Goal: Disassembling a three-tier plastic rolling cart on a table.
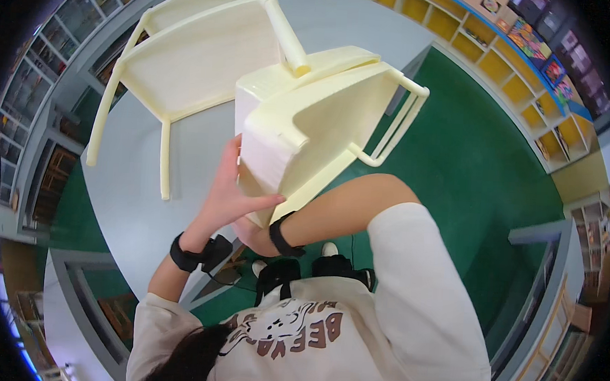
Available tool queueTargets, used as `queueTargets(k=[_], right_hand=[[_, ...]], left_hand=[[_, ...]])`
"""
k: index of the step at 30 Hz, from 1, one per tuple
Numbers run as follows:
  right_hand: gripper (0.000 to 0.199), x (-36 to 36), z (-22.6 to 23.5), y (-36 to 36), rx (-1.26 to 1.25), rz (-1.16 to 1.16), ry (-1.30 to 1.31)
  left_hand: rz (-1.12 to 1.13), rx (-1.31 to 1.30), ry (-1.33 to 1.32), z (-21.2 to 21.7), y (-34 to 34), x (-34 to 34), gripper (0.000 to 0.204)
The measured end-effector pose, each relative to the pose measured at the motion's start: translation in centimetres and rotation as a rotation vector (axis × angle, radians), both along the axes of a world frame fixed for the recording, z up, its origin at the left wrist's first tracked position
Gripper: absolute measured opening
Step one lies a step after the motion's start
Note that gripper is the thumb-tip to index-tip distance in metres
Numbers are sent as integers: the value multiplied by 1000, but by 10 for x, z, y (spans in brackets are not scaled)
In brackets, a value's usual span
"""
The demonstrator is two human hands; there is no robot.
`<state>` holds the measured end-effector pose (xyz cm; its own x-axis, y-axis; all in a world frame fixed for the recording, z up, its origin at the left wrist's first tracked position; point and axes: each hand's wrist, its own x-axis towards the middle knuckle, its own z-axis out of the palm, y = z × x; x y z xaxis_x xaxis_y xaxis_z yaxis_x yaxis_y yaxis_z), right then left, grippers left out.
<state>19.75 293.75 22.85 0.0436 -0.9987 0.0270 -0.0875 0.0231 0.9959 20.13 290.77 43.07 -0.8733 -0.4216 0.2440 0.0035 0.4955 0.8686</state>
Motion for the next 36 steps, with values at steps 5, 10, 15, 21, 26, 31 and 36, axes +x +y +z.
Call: queueTargets(k=[5,10,15,21,26,31,36], right_hand=[[46,-22,20,24,126,440,-36],[45,-21,24,36,107,532,-8],[44,-20,30,42,75,596,-4],[25,-52,89,72,342,1098,-662],[6,-127,157,141,189,909,-1120],[74,-199,203,113,-391,577,-1390],[75,-192,201,102,-309,470,-1587]], left_hand=[[362,-136,48,-7,28,-15,71],[433,-266,171,-22,26,-15,56],[418,-140,404,-44,18,-6,57],[459,-96,404,-48,15,23,58],[444,-149,427,-42,16,46,56],[408,-179,450,-41,25,79,54],[398,-172,467,-37,35,117,53]])
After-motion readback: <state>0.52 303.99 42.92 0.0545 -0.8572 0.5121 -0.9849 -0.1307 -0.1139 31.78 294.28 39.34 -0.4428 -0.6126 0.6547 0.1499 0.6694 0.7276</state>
